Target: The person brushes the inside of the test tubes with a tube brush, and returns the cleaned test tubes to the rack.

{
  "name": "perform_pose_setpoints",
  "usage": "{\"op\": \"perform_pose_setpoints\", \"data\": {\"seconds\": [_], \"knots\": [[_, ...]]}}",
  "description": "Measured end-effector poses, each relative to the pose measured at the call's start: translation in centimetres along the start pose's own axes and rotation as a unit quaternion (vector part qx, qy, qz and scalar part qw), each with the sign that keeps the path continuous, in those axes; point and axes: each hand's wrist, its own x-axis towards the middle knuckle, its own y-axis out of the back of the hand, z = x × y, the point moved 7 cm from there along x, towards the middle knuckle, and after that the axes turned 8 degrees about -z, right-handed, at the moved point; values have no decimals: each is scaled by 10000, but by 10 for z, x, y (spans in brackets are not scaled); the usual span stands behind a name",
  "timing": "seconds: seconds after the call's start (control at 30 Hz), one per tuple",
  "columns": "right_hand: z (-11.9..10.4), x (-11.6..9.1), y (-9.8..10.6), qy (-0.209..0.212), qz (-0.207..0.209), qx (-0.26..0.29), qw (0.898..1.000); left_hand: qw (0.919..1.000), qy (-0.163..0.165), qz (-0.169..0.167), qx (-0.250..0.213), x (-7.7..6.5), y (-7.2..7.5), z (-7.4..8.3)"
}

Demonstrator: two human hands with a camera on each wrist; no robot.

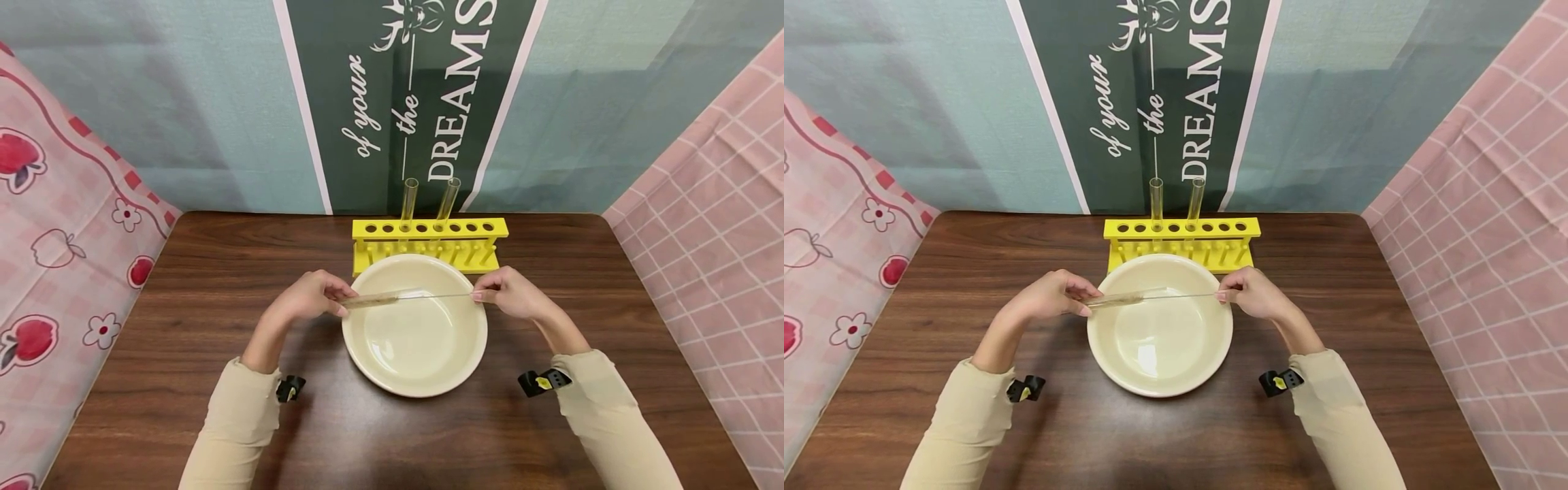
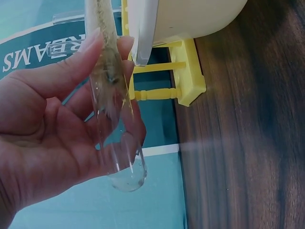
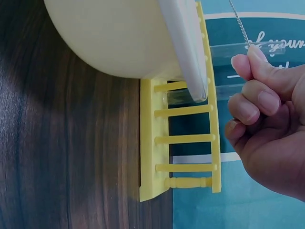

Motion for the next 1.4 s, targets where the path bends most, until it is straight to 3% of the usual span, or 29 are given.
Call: {"op": "perform_pose_setpoints", "data": {"seconds": [0.67, 1.13, 1.4], "knots": [[16, -22, 14, 153, 79, -272, 9995, 9979, -36, -548, -332, -15, 5, -16], [34, -36, 20, 247, 111, -173, 9995, 9960, 257, -686, -511, -30, 13, -33], [41, -42, 23, 203, 140, -162, 9996, 9955, 171, -763, -538, -38, 18, -37]]}}
